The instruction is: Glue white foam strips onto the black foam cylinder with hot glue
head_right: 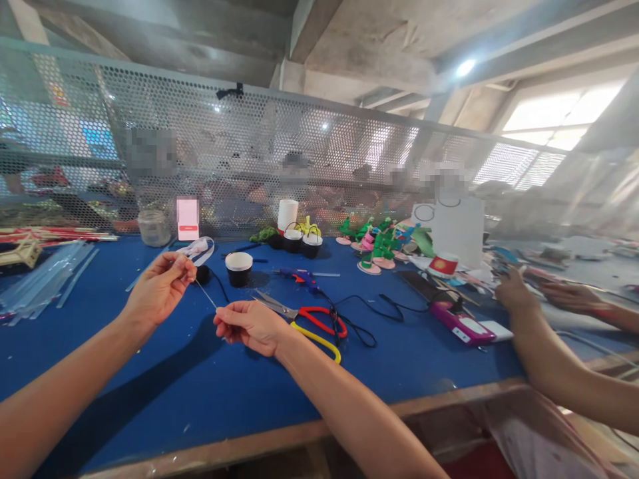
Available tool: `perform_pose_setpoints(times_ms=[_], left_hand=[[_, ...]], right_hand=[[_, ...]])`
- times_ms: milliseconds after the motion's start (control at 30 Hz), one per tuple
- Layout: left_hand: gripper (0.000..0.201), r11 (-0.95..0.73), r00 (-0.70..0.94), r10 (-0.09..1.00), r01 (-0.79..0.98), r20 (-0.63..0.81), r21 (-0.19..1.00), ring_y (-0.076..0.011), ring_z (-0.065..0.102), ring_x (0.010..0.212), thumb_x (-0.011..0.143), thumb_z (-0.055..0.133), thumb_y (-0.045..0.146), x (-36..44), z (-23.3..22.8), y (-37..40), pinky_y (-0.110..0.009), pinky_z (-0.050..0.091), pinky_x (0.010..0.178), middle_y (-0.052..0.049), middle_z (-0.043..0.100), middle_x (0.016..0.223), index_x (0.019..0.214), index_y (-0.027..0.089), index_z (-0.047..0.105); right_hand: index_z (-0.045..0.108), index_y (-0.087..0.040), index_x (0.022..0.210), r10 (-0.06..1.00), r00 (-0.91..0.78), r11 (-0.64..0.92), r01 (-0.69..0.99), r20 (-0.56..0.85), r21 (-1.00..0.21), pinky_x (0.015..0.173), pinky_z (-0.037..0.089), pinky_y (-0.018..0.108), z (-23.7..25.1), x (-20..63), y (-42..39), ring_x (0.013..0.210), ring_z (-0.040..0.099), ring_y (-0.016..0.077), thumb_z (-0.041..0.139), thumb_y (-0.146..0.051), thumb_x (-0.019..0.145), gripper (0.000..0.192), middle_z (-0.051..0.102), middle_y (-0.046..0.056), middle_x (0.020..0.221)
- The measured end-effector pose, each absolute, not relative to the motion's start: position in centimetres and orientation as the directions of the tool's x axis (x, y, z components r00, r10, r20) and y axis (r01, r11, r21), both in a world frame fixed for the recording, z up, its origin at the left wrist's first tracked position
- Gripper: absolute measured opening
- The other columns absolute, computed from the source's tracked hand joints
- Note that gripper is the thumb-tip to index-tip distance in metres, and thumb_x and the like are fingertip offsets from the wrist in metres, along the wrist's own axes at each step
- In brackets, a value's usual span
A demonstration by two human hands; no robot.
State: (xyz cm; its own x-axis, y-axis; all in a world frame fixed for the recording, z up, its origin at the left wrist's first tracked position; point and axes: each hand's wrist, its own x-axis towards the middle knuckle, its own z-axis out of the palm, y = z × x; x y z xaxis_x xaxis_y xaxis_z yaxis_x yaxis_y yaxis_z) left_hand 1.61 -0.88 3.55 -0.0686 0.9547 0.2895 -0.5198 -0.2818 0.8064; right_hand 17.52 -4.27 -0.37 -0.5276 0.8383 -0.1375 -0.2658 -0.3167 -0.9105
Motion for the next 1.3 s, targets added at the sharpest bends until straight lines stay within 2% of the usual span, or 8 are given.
perform_pose_setpoints(times_ms=[200,467,567,700,967,1167,1233,1300], left_hand=[[0.014,-0.264,-0.07,0.961,-0.519,0.267,0.813,-0.0053,0.052,0.047,0.066,0.063,0.007,1.7,3.0,-0.6,-0.013,0.042,0.046,0.003,0.058,0.049,0.058,0.014,0.055],[0.008,-0.072,-0.04,0.997,-0.494,0.06,0.866,-0.0082,0.059,0.049,0.069,0.063,0.016,2.0,2.7,-0.6,-0.018,0.048,0.05,-0.003,0.066,0.06,0.066,0.012,0.058],[0.018,0.001,0.166,0.985,-0.303,0.052,0.953,-0.0088,0.056,0.046,0.07,0.062,0.027,2.3,2.3,-1.4,-0.019,0.045,0.047,-0.003,0.062,0.055,0.065,0.011,0.059],[0.018,-0.043,0.556,0.831,0.046,0.01,0.998,-0.0119,0.056,0.052,0.065,0.066,0.03,3.4,1.1,-3.1,-0.022,0.045,0.05,-0.003,0.06,0.058,0.065,0.013,0.06],[0.014,-0.326,0.548,0.808,0.111,0.216,0.939,-0.0106,0.047,0.047,0.073,0.057,0.025,4.2,0.3,-4.1,-0.02,0.038,0.047,0.0,0.054,0.052,0.06,0.018,0.057],[0.026,-0.629,0.543,0.723,0.259,0.428,0.733,-0.0086,0.042,0.045,0.077,0.046,0.02,4.0,1.9,-5.4,-0.019,0.034,0.047,0.002,0.05,0.048,0.052,0.017,0.053],[0.033,-0.684,0.482,0.713,0.317,0.509,0.657,-0.0084,0.042,0.044,0.08,0.04,0.023,3.5,2.6,-5.2,-0.02,0.035,0.048,0.002,0.048,0.046,0.048,0.017,0.047],[0.036,-0.68,0.296,0.727,0.435,0.62,0.59,-0.0087,0.042,0.043,0.08,0.036,0.027,2.4,3.4,-4.2,-0.02,0.035,0.048,0.002,0.046,0.043,0.046,0.018,0.042]], right_hand=[[0.057,-0.012,0.058,0.849,-0.511,-0.304,-0.266,-0.133,-0.915,0.048,0.031,0.021,-0.4,17.6,-4.1,0.043,0.047,0.0053,0.075,-0.042,0.049,0.036,0.057,-0.003,0.046],[0.057,-0.012,0.058,0.868,-0.486,-0.278,-0.311,-0.099,-0.909,0.05,0.033,0.021,0.0,18.3,-3.9,0.046,0.048,0.0056,0.076,-0.038,0.051,0.032,0.057,-0.003,0.048],[0.058,-0.013,0.06,0.892,-0.448,-0.239,-0.368,-0.054,-0.899,0.05,0.035,0.021,0.4,18.8,-3.7,0.046,0.048,0.0052,0.075,-0.037,0.054,0.03,0.057,-0.003,0.049],[0.057,-0.013,0.061,0.903,-0.43,-0.198,-0.439,0.012,-0.876,0.051,0.038,0.021,0.7,19.4,-3.4,0.047,0.049,0.0057,0.073,-0.037,0.058,0.029,0.056,-0.004,0.051],[0.056,-0.014,0.063,0.871,-0.491,-0.27,-0.505,0.016,-0.82,0.051,0.04,0.02,0.8,19.4,-3.5,0.047,0.048,0.0054,0.068,-0.032,0.066,0.022,0.054,-0.005,0.052],[0.058,-0.014,0.061,0.918,-0.396,-0.23,-0.498,-0.017,-0.836,0.052,0.039,0.019,1.0,19.4,-3.3,0.048,0.049,0.0052,0.075,-0.035,0.053,0.028,0.056,-0.005,0.05],[0.058,-0.014,0.06,0.943,-0.333,-0.184,-0.453,-0.026,-0.872,0.051,0.038,0.019,0.9,19.4,-3.3,0.049,0.048,0.0054,0.074,-0.037,0.054,0.029,0.056,-0.004,0.05],[0.058,-0.014,0.059,0.954,-0.297,-0.162,-0.412,-0.036,-0.896,0.051,0.037,0.02,0.9,19.4,-3.2,0.049,0.048,0.0055,0.074,-0.038,0.055,0.029,0.057,-0.004,0.051]])
